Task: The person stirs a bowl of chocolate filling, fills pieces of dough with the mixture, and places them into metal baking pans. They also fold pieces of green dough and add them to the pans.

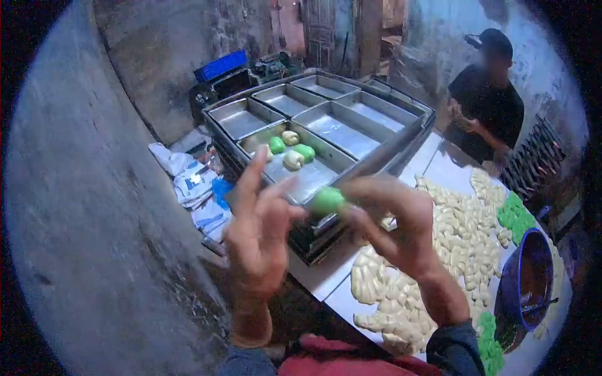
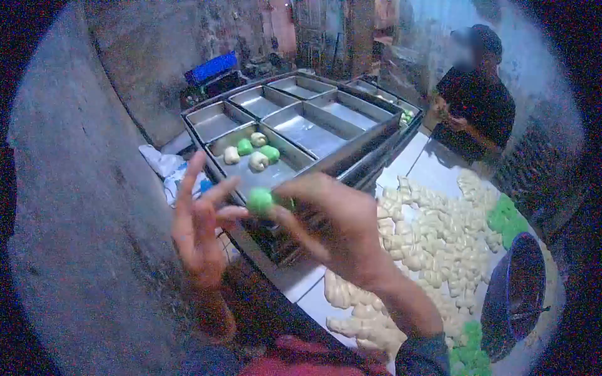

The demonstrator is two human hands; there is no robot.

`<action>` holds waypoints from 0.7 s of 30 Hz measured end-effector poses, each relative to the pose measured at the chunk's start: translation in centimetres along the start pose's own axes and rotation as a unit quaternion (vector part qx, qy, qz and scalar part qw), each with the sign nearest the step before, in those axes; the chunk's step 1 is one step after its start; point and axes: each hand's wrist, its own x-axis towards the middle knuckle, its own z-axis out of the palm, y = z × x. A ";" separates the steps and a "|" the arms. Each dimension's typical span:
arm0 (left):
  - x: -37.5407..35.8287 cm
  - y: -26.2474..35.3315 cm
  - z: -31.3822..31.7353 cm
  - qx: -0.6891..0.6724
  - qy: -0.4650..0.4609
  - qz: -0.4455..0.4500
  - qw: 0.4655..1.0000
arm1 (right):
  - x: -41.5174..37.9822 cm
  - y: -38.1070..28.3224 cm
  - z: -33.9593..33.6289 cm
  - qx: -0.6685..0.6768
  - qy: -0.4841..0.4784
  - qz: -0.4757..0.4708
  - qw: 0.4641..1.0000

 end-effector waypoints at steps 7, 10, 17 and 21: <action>8.8 -4.3 -5.5 0.191 0.038 -0.036 0.980 | 10.9 6.9 8.1 -0.184 -0.202 0.161 0.948; 11.3 -5.2 -6.5 0.306 -0.064 -0.032 0.949 | 11.5 8.8 9.5 -0.333 -0.300 0.162 0.879; 15.0 -5.4 -5.2 0.496 -0.246 0.047 0.832 | 12.8 10.9 5.1 -0.355 -0.284 0.085 0.887; 15.9 -7.1 -3.6 0.548 -0.320 0.053 0.771 | 12.0 10.6 6.1 -0.396 -0.371 0.073 0.837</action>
